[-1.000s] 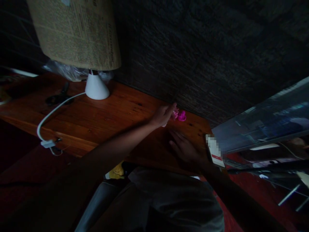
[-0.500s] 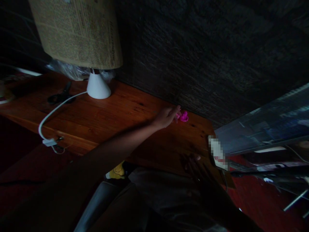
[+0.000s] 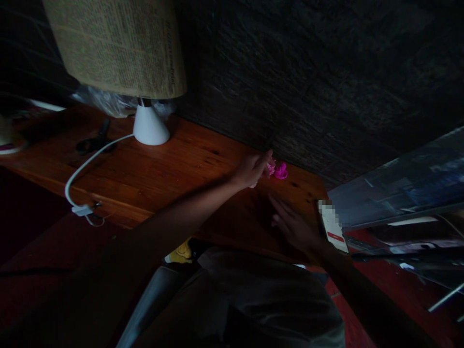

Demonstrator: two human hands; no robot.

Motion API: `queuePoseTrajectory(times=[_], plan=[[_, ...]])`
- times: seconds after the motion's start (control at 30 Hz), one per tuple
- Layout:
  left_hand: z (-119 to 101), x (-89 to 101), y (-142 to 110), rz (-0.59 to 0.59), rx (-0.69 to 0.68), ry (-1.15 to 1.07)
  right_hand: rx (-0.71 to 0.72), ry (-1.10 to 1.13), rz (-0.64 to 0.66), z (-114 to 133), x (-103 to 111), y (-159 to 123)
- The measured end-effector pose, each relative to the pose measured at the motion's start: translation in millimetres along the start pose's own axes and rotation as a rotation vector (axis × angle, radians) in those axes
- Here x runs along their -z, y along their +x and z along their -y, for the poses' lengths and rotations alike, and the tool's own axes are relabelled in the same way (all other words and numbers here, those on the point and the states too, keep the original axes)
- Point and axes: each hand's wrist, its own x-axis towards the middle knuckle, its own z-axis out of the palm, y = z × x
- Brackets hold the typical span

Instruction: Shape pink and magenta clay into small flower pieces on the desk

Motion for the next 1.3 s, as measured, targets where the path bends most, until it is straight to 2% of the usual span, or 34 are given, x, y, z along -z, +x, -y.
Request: queuePoseTrajectory(times=[0.17,0.33,0.43,0.57,0.67,0.77,0.9,0.97,1.03,1.13,1.23,1.3], plan=[[-1,-4.3,-1,0.034,-0.023,-0.030,0.040,0.117,0.033,-9,18,-35],[-1,-3.4,-2,0.035,-0.033,-0.010,-0.068,-0.112,-0.145,-14,22,-58],[1,-3.5,-1,0.037,-0.016,-0.022,-0.095,-0.117,-0.210,-21,20,-67],[3,-6.3,0,0.043,-0.016,-0.043,-0.287,-0.004,-0.365,-13,9,-49],[2,-6.7,-1,0.044,-0.008,-0.045,-0.421,0.067,-0.326,1,-8,-16],[0,-4.2,-3,0.033,0.000,-0.033,-0.425,0.022,-0.368,11,-26,6],[-2,-2.8,-3,0.045,0.003,-0.043,-0.293,0.078,-0.378,15,-31,-4],[-1,-4.1,-2,0.051,-0.022,-0.066,-0.318,0.074,-0.422,14,-25,-17],[1,-5.4,-2,0.060,-0.048,-0.071,-0.362,0.098,-0.412,10,-17,-28],[1,-5.2,-3,0.089,-0.055,-0.069,-0.477,0.320,-0.415,5,-8,-33],[-4,-2.8,-4,0.183,0.021,-0.133,-0.566,0.771,-0.550,4,-5,-23],[-8,-1.4,-5,0.282,0.131,-0.246,-0.550,1.097,-0.598,8,-5,-9]])
